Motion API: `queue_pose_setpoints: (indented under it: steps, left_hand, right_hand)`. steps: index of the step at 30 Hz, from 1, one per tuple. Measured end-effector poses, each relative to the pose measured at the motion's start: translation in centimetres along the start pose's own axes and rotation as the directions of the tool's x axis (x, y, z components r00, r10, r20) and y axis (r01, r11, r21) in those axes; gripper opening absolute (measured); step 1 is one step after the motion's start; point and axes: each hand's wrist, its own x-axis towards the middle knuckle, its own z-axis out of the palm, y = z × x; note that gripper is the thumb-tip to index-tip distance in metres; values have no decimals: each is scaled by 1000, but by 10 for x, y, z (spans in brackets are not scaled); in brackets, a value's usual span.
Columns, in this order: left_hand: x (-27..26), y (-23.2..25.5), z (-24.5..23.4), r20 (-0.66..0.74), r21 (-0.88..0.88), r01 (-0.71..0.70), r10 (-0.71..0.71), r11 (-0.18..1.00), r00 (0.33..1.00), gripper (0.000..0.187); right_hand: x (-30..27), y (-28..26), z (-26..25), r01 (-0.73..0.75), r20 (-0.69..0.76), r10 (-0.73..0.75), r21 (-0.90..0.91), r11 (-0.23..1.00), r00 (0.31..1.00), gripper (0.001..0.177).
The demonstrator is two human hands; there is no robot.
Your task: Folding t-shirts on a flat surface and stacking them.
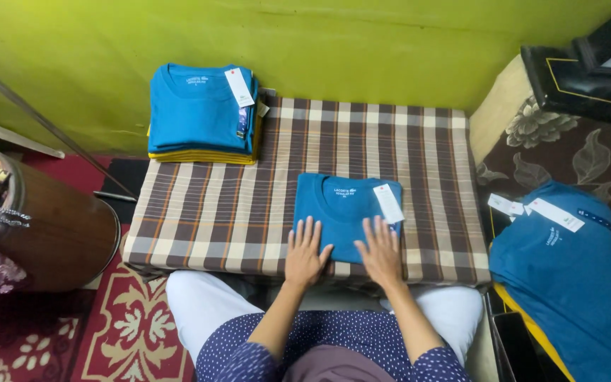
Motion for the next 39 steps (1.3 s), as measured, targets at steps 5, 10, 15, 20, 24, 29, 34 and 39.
queue_pose_setpoints:
  steps: [5,10,15,20,24,29,34,39]
  left_hand:
    - [-16,-18,0,-22,32,0,0,999,1000,72]
    - [-6,-18,-7,5,-13,89,-89,996,996,69]
    - [4,-30,-1,-73,-9,90,-90,996,993,62]
    - [7,-38,28,-242,-37,172,-176,984,954,57]
    - [4,-40,36,-473,-9,230,-207,973,856,47]
    - [5,-42,38,-504,-42,238,-227,970,833,43]
    - [3,-38,29,-462,-64,253,-253,965,850,45]
    - [6,-39,32,-477,-64,226,-229,972,849,41]
  right_hand:
    - [16,0,16,-13,-232,3,-40,999,973,62]
    - [50,-52,11,286,-303,-308,-116,951,902,58]
    - [102,-62,10,241,0,-244,-162,957,970,65]
    - [162,-46,43,144,-156,-135,48,988,979,45]
    - [190,-51,43,-1,-244,52,204,979,968,43]
    - [232,-50,67,37,-58,-28,152,988,998,25]
    - [206,-85,44,116,-168,-117,-18,993,979,17]
    - [141,-124,20,479,-47,-491,-161,863,870,56]
